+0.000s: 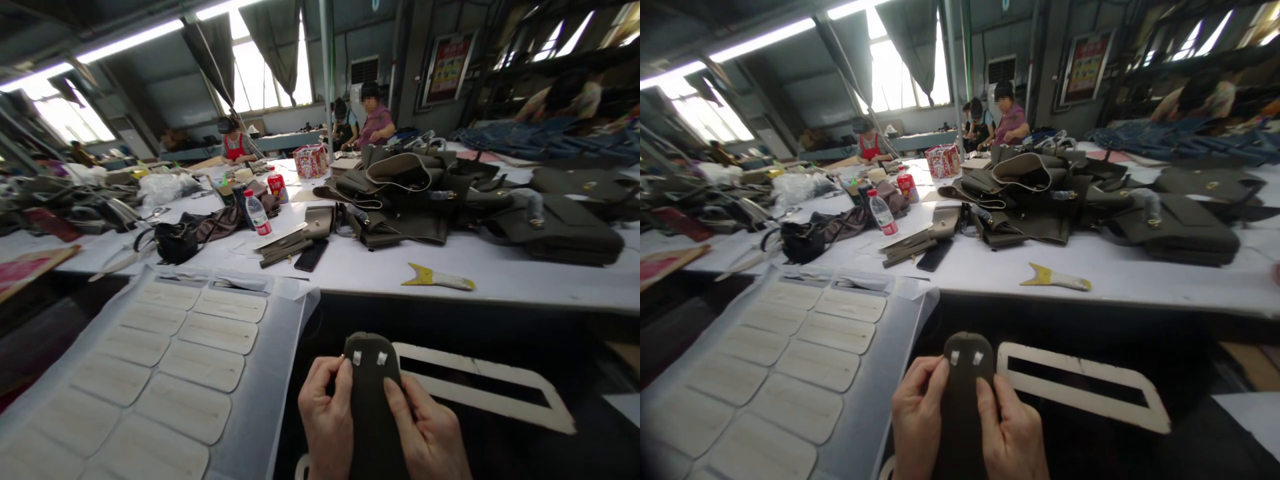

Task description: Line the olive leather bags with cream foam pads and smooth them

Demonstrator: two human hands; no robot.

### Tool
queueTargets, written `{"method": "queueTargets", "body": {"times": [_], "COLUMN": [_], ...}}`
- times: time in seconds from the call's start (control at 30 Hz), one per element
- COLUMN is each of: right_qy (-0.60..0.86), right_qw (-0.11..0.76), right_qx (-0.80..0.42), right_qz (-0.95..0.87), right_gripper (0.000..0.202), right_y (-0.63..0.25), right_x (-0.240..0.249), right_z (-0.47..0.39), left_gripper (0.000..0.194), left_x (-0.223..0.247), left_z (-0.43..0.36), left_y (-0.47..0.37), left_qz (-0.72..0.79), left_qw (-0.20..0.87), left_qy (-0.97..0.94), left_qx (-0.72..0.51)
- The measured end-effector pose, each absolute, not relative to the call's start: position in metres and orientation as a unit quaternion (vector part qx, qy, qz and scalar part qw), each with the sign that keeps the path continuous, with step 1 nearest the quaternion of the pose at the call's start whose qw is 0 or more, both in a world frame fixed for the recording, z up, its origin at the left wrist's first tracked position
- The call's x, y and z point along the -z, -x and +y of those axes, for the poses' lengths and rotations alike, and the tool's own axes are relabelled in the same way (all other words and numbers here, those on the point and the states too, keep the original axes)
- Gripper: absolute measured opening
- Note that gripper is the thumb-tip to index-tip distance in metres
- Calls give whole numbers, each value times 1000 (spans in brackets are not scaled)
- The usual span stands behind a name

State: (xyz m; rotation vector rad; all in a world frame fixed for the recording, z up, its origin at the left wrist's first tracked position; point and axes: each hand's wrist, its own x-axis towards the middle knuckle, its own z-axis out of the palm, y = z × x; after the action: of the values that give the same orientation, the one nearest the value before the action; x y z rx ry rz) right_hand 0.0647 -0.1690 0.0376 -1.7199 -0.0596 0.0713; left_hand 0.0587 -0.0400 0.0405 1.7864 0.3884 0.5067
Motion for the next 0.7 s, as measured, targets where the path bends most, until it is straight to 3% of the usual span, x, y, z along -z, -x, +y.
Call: {"method": "queueTargets", "body": {"times": [0.17, 0.3, 0.53, 0.7], "right_qy": [765, 772, 782, 776], "right_qw": [641, 633, 622, 630], "right_qx": [-36, -41, -26, -16], "right_qz": [-54, -37, -35, -27], "right_gripper": [41, 40, 40, 41], "right_y": [-70, -72, -69, -65], "right_x": [-29, -25, -17, -18], "right_z": [-172, -174, -174, -164], "left_gripper": [27, 37, 29, 45], "left_x": [-24, -14, -29, -21], "left_z": [-36, -40, -45, -39], "left_y": [-53, -44, -46, -36], "left_qz": [147, 142, 172, 267], "left_qw": [595, 634, 645, 663], "left_qy": [-764, -748, -732, -693], "left_qx": [-203, -137, -134, -95]}}
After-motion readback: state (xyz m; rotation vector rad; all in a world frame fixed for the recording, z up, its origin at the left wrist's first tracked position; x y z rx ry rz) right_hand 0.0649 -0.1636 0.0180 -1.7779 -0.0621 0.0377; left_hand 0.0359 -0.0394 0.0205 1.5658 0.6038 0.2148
